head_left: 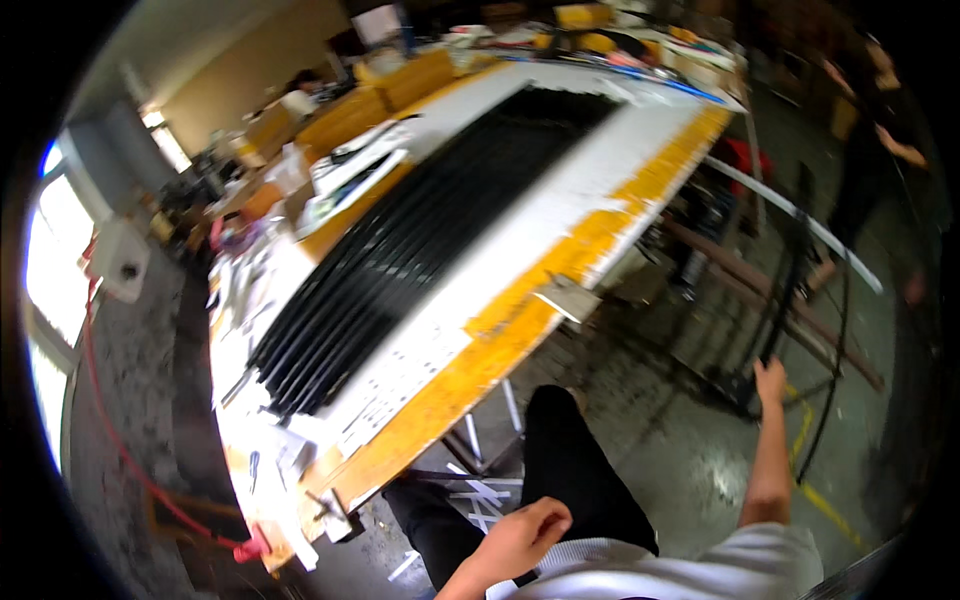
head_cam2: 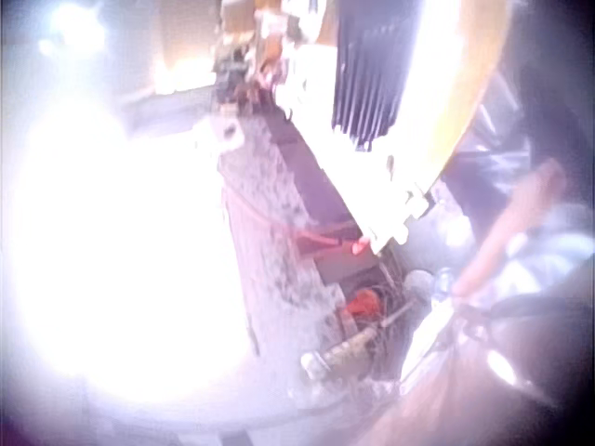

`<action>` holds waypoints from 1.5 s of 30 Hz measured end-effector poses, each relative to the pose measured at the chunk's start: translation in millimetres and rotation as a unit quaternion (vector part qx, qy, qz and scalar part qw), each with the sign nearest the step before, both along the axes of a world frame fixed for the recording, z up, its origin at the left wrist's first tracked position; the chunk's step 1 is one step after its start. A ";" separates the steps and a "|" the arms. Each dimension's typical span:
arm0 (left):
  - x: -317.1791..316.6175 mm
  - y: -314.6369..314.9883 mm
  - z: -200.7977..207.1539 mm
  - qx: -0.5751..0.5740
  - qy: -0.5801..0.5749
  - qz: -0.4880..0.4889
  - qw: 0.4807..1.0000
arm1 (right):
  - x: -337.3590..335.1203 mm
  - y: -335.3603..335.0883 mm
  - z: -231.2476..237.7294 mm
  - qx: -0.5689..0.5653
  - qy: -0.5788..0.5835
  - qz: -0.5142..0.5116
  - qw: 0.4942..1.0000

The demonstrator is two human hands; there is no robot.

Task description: The person picks up a small sticker from a sheet of labels and applies it to a black rod, smoothing it down with their finger.

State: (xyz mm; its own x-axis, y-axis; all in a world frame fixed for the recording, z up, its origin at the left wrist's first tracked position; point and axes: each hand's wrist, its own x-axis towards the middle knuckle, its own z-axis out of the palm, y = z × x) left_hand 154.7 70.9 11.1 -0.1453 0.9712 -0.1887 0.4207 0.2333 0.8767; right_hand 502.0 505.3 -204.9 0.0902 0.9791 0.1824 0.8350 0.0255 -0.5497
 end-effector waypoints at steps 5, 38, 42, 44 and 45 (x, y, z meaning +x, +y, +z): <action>-4.8 -12.2 -5.8 0.032 -0.018 0.020 0.999 | -13.2 3.6 7.4 -0.101 -0.131 -0.070 0.984; -6.4 -35.7 -5.7 0.031 -0.009 0.069 0.997 | -217.2 -92.1 157.7 0.106 0.107 0.284 0.947; -15.6 -44.1 -1.9 0.065 -0.010 0.065 0.996 | -286.4 -127.5 194.4 0.105 0.140 0.433 0.884; -18.3 -60.3 -3.6 0.086 -0.011 0.106 0.991 | -327.0 -157.3 215.7 0.101 0.124 0.506 0.848; -19.9 -68.9 -3.8 0.083 -0.010 0.129 0.988 | -346.1 -169.4 222.2 0.116 0.100 0.544 0.825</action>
State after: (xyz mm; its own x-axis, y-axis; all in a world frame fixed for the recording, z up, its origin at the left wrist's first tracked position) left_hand 134.9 2.0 7.2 -0.3899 0.9201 -0.0363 0.3476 0.1836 0.9195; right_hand 155.9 335.9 17.2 -0.7677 0.4424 0.4636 0.1430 0.8234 -0.5491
